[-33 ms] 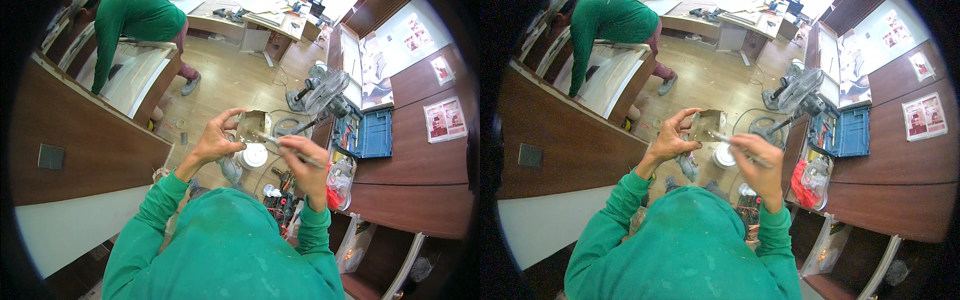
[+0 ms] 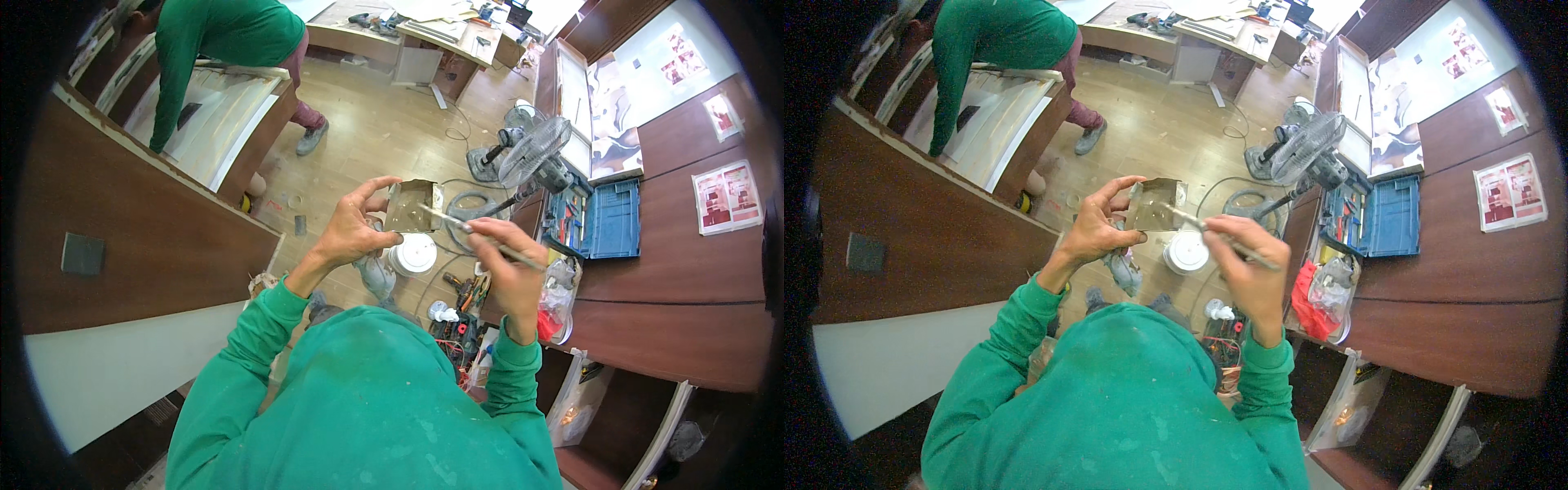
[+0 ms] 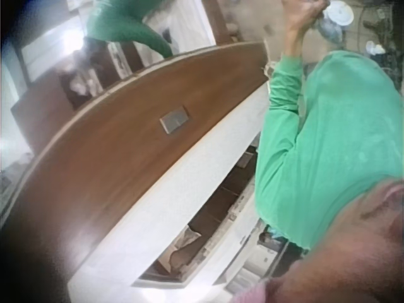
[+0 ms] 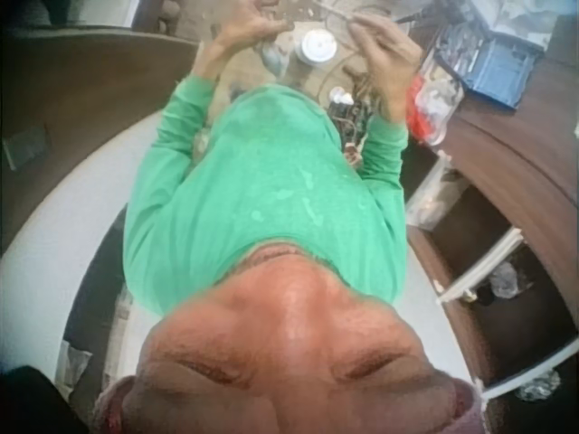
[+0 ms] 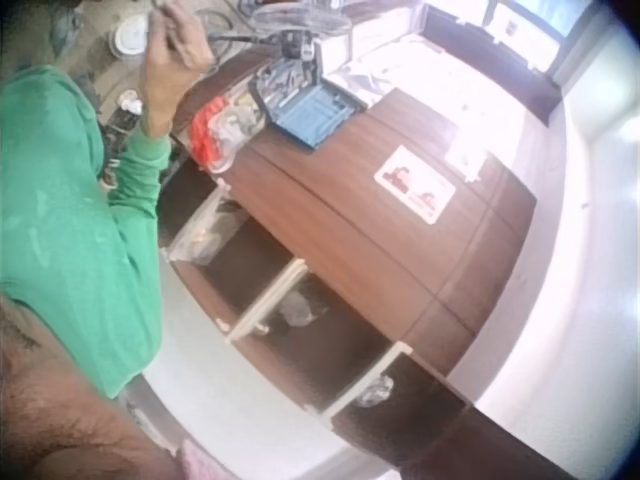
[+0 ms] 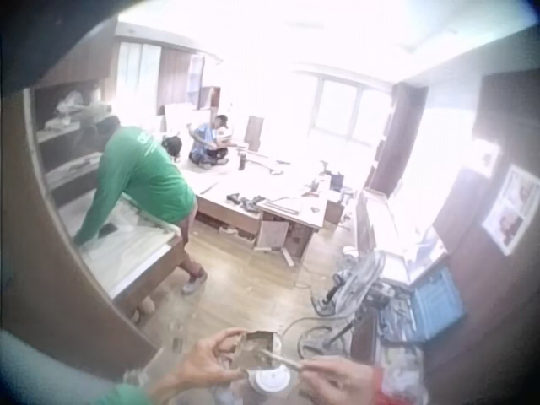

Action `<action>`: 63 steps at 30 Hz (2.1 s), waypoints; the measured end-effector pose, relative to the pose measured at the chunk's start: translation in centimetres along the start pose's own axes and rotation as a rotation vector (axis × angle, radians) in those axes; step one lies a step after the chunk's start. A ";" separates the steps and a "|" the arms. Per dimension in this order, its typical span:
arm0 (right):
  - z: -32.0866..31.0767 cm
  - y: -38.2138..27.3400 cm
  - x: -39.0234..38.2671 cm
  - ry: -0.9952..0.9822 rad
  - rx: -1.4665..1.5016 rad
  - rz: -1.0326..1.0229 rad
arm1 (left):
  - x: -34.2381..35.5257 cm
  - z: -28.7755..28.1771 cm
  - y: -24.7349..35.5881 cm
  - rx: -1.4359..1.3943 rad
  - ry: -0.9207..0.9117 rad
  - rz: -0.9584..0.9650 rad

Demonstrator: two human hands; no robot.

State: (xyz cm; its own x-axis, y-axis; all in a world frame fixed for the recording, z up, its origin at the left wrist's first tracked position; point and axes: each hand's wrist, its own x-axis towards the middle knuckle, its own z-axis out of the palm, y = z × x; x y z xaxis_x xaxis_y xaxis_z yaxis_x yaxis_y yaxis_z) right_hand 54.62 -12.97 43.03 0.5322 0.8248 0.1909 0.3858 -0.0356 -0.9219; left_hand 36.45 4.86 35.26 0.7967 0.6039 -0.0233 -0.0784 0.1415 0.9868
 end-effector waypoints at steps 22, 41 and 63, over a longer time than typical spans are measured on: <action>-4.1 -0.2 0.5 -0.033 0.077 0.097 | -0.8 0.7 3.6 0.151 -0.133 -0.012; -5.2 -1.2 -0.3 0.086 0.131 0.011 | -0.7 1.8 2.9 0.196 -0.126 0.013; -1.7 -1.5 -0.4 0.016 -0.211 -0.015 | -0.4 2.3 0.5 0.143 -0.083 0.039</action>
State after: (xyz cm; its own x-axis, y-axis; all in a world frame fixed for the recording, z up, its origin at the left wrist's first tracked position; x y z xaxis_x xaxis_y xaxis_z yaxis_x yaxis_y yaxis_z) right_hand 55.07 -14.22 44.86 0.5366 0.8172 0.2106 0.5418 -0.1423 -0.8284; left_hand 37.50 2.85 36.12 0.8420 0.5391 0.0224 -0.0282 0.0025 0.9996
